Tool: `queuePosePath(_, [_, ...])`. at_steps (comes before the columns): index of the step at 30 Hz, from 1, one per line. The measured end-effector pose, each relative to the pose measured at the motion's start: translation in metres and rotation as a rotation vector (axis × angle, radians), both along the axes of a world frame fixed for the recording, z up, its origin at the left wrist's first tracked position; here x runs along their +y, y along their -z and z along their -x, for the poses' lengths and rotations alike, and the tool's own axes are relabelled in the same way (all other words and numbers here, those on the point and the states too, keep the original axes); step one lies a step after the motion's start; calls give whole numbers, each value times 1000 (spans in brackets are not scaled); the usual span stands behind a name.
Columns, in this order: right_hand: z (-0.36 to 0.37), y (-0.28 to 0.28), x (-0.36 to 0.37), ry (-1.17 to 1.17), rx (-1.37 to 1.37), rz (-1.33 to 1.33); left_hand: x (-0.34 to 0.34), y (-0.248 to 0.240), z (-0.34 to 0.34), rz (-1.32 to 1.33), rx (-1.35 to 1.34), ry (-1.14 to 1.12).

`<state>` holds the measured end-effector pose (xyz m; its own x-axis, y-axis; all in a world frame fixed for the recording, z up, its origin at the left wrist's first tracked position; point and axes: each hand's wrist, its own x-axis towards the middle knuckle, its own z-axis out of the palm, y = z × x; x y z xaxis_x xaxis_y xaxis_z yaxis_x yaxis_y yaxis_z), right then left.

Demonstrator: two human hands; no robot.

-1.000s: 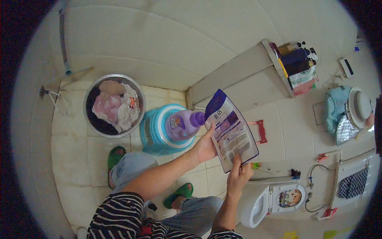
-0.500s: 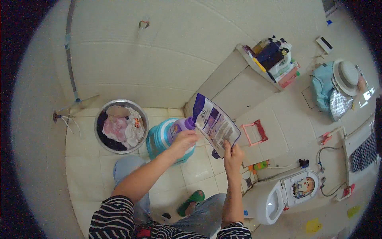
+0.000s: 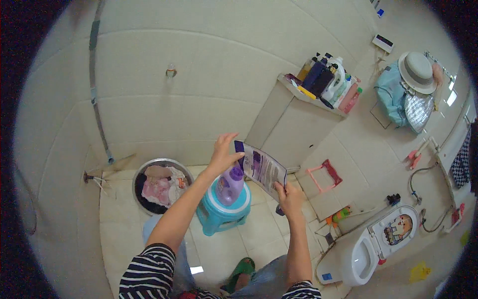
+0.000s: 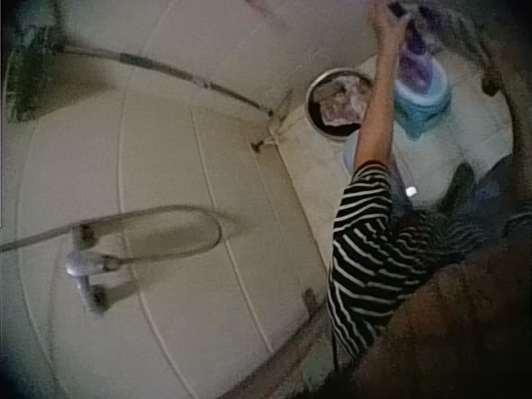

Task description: Refilling a fabric softener bottle from a refill pouch using scissors.

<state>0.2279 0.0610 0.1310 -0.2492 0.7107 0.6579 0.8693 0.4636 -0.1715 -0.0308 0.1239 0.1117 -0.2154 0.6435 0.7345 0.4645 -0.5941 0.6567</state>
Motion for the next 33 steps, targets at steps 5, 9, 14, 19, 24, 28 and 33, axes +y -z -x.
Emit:
queuePosePath(5, [-2,-8,4,-138,96,-11,21,3,4,-129,128,12])
queuePosePath(9, [-6,-2,18,-273,297,9,26,14,5,271,-163,361])
queuePosePath(14, [-4,-4,33,-351,464,105,22,6,9,366,-308,529])
queuePosePath(19, [-6,-10,38,-362,529,263,5,-22,-5,93,51,279])
queuePosePath(24, [-8,-5,47,-359,570,299,5,-25,-15,158,145,263])
queuePosePath(28, [-6,0,50,-418,703,352,11,-14,-12,65,237,133])
queuePosePath(33, [-1,17,55,-499,992,309,15,-5,-12,171,90,116])
